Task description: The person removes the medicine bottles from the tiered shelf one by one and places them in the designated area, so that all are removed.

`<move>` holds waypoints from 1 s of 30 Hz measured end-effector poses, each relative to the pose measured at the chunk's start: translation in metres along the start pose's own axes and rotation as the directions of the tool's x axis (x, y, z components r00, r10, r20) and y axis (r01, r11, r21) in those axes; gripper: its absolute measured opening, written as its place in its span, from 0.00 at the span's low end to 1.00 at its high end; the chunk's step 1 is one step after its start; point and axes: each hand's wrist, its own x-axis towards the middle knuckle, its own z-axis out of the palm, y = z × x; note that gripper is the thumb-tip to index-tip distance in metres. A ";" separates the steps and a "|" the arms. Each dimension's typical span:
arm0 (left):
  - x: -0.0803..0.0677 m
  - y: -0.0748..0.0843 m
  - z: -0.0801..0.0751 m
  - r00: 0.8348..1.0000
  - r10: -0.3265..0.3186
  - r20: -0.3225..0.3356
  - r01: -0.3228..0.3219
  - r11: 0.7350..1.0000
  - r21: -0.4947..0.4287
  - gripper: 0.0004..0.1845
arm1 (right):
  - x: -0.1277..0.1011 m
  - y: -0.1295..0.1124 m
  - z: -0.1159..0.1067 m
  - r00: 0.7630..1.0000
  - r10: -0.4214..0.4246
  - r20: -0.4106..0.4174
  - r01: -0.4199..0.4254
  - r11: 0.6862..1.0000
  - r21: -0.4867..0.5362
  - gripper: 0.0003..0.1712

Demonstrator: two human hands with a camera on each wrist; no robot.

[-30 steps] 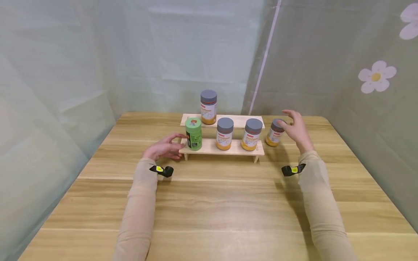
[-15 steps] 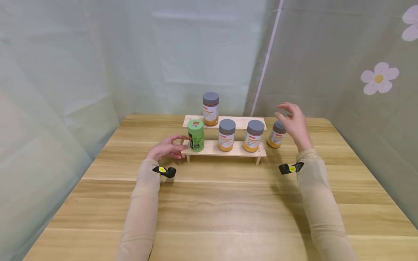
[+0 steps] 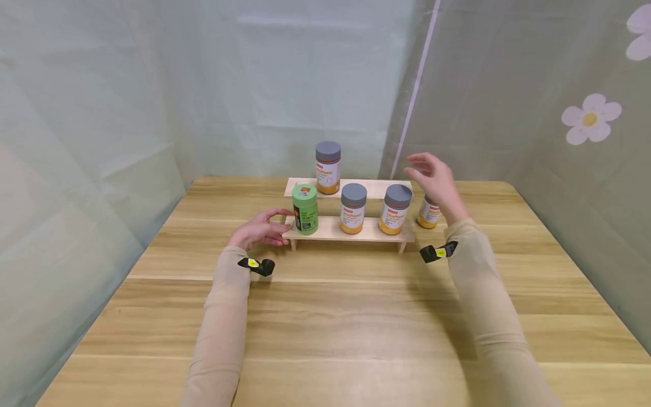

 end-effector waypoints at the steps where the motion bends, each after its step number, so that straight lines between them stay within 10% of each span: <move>1: 0.000 0.000 0.000 1.000 0.001 -0.001 -0.001 1.000 -0.001 0.32 | 0.001 -0.003 0.002 1.000 -0.007 0.002 0.007 1.000 0.009 0.23; 20: 0.004 -0.005 -0.002 1.000 -0.006 -0.008 0.006 1.000 0.030 0.31 | 0.010 -0.028 0.029 0.997 -0.018 0.080 0.007 0.991 0.133 0.22; 30: 0.004 -0.006 -0.003 1.000 0.000 -0.011 0.000 1.000 0.022 0.31 | 0.012 -0.037 0.037 0.986 -0.060 0.157 0.000 0.934 0.356 0.24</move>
